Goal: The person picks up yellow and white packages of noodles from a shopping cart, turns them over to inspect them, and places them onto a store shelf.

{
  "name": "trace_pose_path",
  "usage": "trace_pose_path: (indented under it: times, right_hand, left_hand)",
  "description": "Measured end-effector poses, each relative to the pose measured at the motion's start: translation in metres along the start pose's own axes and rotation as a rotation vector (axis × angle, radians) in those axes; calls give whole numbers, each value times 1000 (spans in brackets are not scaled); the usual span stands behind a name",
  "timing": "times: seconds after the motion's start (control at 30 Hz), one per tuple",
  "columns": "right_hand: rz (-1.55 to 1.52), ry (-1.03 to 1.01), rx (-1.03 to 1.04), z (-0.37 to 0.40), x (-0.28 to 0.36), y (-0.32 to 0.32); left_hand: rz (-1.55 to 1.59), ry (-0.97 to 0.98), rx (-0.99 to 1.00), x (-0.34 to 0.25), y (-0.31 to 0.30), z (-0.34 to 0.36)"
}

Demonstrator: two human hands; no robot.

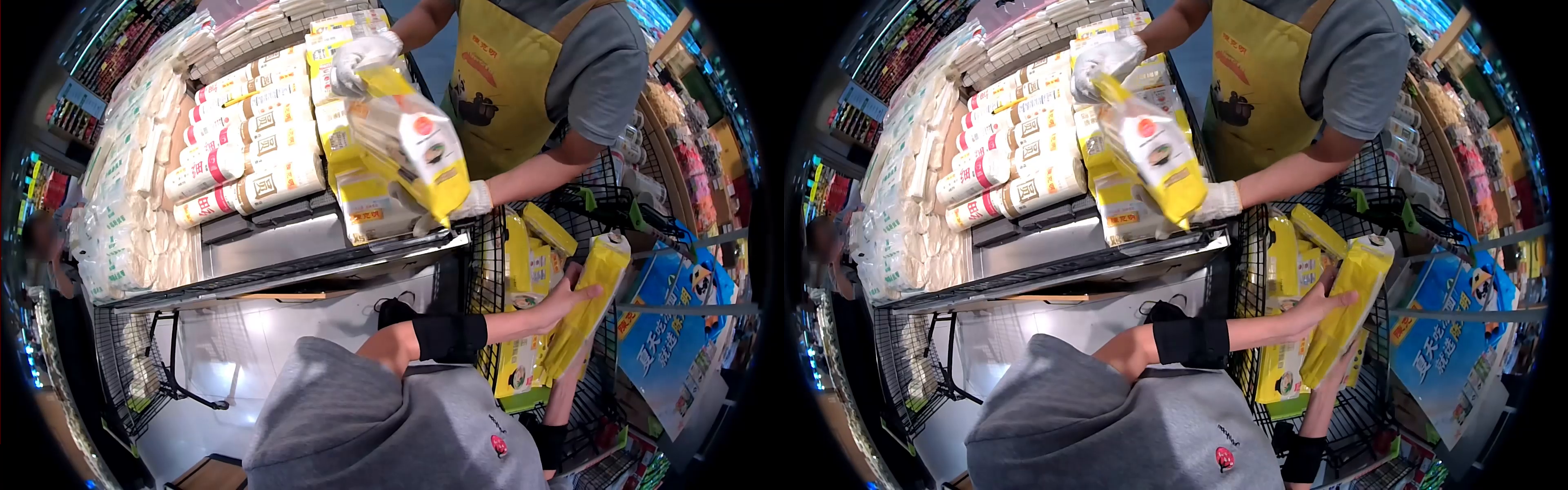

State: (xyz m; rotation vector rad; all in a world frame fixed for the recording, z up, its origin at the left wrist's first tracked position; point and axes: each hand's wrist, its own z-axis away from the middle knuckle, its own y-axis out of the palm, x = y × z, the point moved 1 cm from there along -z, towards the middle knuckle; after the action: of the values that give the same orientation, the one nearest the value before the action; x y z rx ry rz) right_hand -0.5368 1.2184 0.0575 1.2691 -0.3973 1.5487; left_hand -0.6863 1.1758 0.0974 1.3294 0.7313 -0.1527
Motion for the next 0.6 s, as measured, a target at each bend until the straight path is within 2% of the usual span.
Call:
trace_pose_path:
  times: [0.1,0.2,0.27,0.33,0.43,0.5,0.6]
  right_hand:
    - [-344,162,-122,6,-7,-12]
    - [-360,139,-52,7,-9,-10]
    - [367,-165,39,4,-5,-11]
    - [522,-214,47,-1,-2,-15]
    - [-44,8,-30,-6,-1,-23]
    - [-312,80,-52,-7,2,-24]
    - [-258,42,14,-16,0,-42]
  left_hand:
    - [99,-8,-25,3,-7,-4]
    - [156,-30,-32,2,-9,-3]
    - [190,-56,9,-2,-5,-1]
    - [231,-87,78,-7,-4,1]
    - [218,-183,88,-1,-11,0]
    - [215,-203,77,1,-14,0]
    - [190,-191,63,-3,-16,2]
